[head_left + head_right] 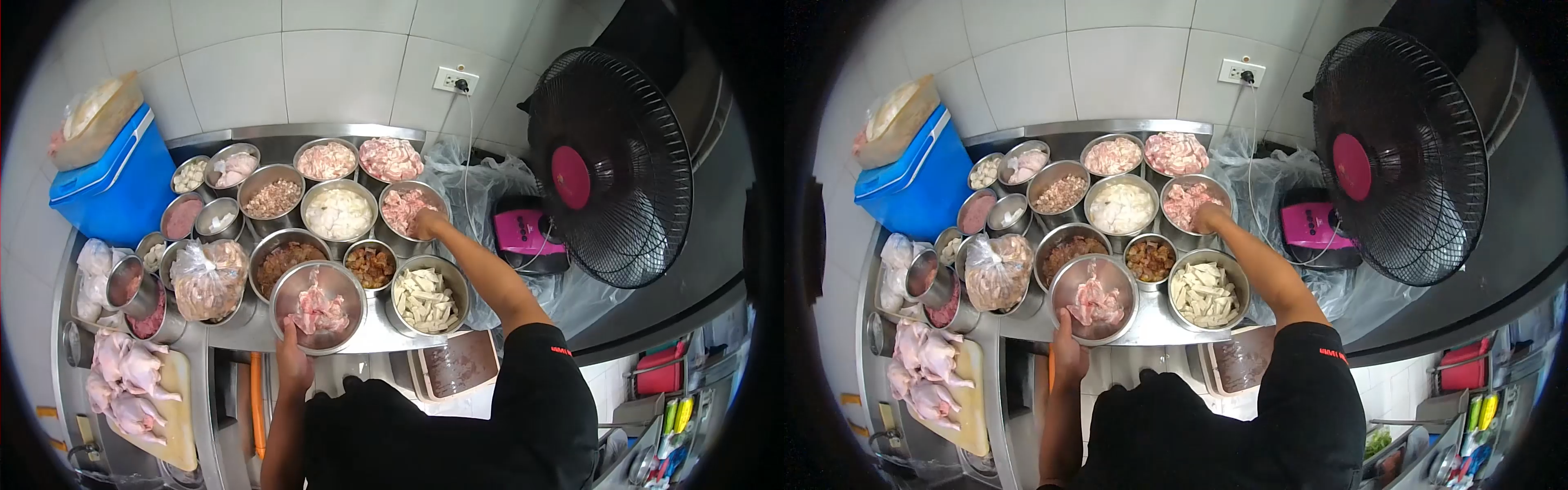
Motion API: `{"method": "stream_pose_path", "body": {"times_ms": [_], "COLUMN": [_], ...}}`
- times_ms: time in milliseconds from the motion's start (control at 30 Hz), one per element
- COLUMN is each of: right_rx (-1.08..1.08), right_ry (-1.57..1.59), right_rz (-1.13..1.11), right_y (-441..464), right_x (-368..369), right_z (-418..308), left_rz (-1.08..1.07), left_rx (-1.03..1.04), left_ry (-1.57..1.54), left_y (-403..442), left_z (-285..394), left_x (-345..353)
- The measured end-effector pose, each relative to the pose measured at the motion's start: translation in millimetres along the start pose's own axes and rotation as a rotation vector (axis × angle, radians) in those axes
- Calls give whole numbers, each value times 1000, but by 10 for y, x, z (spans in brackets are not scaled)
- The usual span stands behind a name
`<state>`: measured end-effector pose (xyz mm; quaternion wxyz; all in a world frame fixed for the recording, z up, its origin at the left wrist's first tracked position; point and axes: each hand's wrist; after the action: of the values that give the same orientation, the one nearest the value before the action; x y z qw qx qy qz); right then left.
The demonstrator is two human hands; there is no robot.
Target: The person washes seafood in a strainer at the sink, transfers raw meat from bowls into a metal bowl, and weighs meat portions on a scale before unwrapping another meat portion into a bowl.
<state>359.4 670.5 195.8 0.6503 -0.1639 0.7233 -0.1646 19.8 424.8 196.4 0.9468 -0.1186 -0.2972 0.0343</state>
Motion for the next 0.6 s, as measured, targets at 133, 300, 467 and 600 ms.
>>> {"method": "stream_pose_path", "body": {"times_ms": [133,300,467,600], "right_rx": [-19,-32,-300,-292], "right_ry": [73,150,606,594], "right_rz": [96,224,461,640], "right_y": [-119,76,61,35], "right_x": [-7,108,-28,-136], "right_z": [83,239,269,65], "left_rz": [-1,-37,-75,-44], "left_rx": [16,36,76,72], "left_ry": [76,73,87,88], "left_y": [-52,-86,-175,-211], "left_z": [5,-22,16,-15], "left_x": [-18,-12,23,-46]}}
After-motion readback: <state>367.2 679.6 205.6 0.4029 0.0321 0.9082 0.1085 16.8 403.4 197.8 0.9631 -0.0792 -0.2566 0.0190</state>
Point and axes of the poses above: each hand's wrist, its own y-axis towards the middle knuckle, its own x-axis out of the palm, z = x × y, and after that the axes turned 13 degrees about y, right-handed
